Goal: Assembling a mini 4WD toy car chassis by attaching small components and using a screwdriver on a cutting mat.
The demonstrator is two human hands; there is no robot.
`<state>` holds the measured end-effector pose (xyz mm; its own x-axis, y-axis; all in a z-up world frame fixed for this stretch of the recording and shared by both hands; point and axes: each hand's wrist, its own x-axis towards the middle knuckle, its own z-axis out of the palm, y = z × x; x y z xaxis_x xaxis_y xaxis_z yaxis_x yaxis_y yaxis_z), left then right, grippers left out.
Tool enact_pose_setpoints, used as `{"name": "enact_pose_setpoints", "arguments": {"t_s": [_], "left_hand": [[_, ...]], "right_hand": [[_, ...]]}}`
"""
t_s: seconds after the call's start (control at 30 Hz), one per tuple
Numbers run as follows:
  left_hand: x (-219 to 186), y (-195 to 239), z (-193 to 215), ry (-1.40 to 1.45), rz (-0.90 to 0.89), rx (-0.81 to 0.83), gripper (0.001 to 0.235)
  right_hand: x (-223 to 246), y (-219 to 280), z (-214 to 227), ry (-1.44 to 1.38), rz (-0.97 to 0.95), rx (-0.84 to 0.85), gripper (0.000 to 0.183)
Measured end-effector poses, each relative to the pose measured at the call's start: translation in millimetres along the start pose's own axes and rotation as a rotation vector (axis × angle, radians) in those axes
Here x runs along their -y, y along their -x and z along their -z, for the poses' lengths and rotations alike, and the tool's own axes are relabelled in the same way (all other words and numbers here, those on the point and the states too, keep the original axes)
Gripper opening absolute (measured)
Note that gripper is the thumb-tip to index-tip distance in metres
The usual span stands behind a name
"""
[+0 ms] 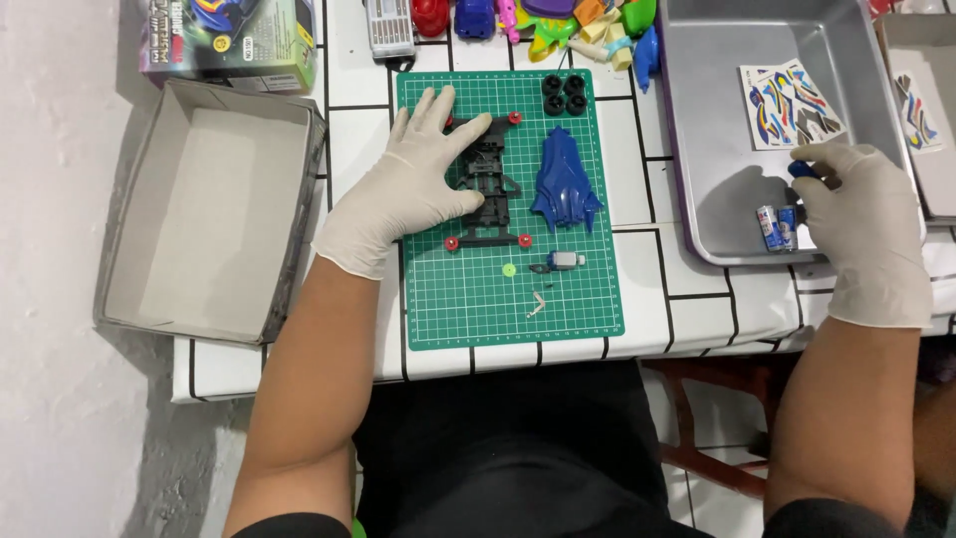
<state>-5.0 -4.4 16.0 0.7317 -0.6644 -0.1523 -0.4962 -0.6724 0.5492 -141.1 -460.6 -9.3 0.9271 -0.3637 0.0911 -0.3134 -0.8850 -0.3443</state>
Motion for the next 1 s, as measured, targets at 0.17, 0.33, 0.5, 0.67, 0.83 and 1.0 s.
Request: {"name": "enact_pose_setpoints", "arguments": {"t_s": [0.17,0.33,0.5,0.67,0.83,1.0], "left_hand": [[7,-4,-2,-0.018,-0.004,-0.023,0.085],[7,1,0,0.064,0.011,-0.037,0.084],[8,2,0,0.072,0.016,-0.046,0.083],[11,0,-3,0.044,-0.011,-0.087,0.085],[12,0,-6,0.045,-0.022,-0.113,0.089],[27,-4,-15,0.072,0.017,-0.193,0.108]], "right_hand": [[9,8,5,0.024,-0.009,0.055,0.037],[15,10,8,-0.015,-0.049,0.091,0.041],[5,8,3,-0.029,0.003,0.067,0.048],[-5,8,-7,0.046,0.134,-0.078,0.053],[60,23,-10,0.050,0.529,-0.444,0.037],[174,26,-16,-0.344,0.709,-0.155,0.032]]}}
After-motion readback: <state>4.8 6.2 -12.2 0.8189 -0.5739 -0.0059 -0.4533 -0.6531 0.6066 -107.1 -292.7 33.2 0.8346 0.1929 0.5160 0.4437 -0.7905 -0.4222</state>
